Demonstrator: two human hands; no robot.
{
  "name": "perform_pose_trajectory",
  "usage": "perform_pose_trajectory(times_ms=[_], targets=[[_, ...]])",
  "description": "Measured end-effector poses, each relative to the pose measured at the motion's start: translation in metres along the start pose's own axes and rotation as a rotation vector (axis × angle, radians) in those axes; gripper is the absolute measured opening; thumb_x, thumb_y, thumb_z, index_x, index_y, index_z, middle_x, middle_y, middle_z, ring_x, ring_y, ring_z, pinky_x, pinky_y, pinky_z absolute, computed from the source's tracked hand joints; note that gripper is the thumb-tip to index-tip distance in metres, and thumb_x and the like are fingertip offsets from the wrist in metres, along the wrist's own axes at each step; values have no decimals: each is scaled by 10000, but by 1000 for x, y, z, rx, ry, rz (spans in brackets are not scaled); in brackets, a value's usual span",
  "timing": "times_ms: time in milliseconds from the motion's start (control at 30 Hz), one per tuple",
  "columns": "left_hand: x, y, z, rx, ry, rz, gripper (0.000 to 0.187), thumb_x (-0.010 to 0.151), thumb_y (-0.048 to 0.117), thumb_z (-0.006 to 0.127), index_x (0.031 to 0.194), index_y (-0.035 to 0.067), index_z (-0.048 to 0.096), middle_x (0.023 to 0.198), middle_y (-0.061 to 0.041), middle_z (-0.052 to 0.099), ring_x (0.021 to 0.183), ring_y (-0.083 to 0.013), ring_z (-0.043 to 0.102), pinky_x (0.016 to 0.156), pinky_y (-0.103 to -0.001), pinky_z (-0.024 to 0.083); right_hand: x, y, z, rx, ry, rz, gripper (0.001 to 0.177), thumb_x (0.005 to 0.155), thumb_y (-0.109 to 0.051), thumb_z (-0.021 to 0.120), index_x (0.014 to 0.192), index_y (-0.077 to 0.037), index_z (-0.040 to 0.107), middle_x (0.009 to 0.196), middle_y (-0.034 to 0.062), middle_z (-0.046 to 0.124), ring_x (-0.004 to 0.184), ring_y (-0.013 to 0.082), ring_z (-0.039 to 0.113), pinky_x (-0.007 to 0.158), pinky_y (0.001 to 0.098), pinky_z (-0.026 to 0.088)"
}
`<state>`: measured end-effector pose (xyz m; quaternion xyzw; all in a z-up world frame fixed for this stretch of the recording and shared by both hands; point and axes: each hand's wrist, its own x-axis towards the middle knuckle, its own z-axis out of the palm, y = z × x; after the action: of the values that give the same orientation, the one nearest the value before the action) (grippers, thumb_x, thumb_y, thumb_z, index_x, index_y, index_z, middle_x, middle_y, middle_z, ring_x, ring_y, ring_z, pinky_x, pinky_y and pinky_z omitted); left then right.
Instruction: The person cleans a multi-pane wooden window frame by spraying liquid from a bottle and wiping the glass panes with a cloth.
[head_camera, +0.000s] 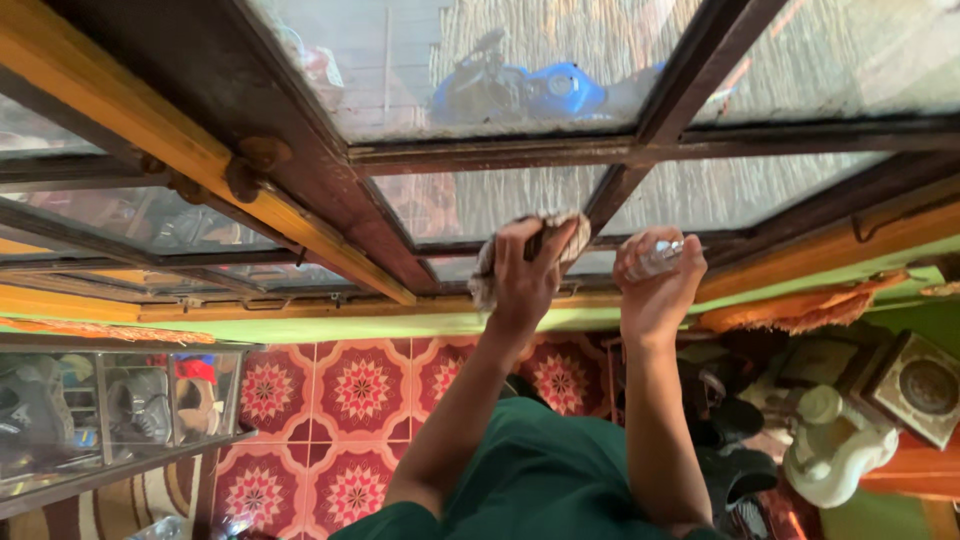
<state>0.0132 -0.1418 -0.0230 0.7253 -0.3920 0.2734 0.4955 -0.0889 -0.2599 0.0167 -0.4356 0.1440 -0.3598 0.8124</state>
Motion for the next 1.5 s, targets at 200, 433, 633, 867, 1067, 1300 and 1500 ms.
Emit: perform_pose_trajectory(times_ms=[200,433,633,867,1067,1300,1500], targets=[[49,27,-21,-38,101,58,600,783,-92,639,1327,152,708,1187,-97,509,1138,-323,540,1031,-468,503,-2,2,12,8,31,61,464,1065,-530,451,892,-108,539,798,48,531,751,176,511,619,308,373],[12,0,-3,153,158,149,467,904,-31,738,1320,182,727,1165,-73,501,1081,-286,546,968,-428,514,-9,7,14,-13,19,81,468,1064,-531,435,899,-101,518,799,41,513,731,169,495,600,301,356],[9,-8,-3,140,143,138,466,904,-46,717,1311,180,738,1165,-72,530,1099,-278,566,976,-430,529,-10,2,17,-29,-19,48,466,1065,-532,431,923,-96,513,801,46,510,756,159,489,591,283,321],[73,43,-17,-23,236,61,502,839,-57,694,1288,168,723,1208,-85,538,1143,-301,555,1029,-424,497,-12,-3,18,-37,15,19,471,1070,-540,434,918,-101,512,812,41,513,740,159,486,599,289,330],[72,35,-17,110,234,164,479,898,-83,726,1298,179,759,1189,-73,539,1111,-267,530,1001,-409,486,-10,-5,25,-53,38,0,466,1066,-535,429,903,-110,529,790,32,525,725,164,505,594,304,345],[40,-1,-38,52,323,2,482,915,-106,668,1286,188,758,1210,-69,529,1150,-258,538,1016,-379,495,-13,-4,35,-89,0,39,464,1048,-544,425,885,-124,539,767,23,540,734,147,531,605,289,379],[55,17,-38,52,372,-22,536,821,-101,637,1262,177,760,1191,-63,531,1158,-266,533,1026,-416,472,-12,-2,39,-38,-40,84,460,1046,-537,428,873,-122,528,779,17,538,733,141,515,621,273,370]])
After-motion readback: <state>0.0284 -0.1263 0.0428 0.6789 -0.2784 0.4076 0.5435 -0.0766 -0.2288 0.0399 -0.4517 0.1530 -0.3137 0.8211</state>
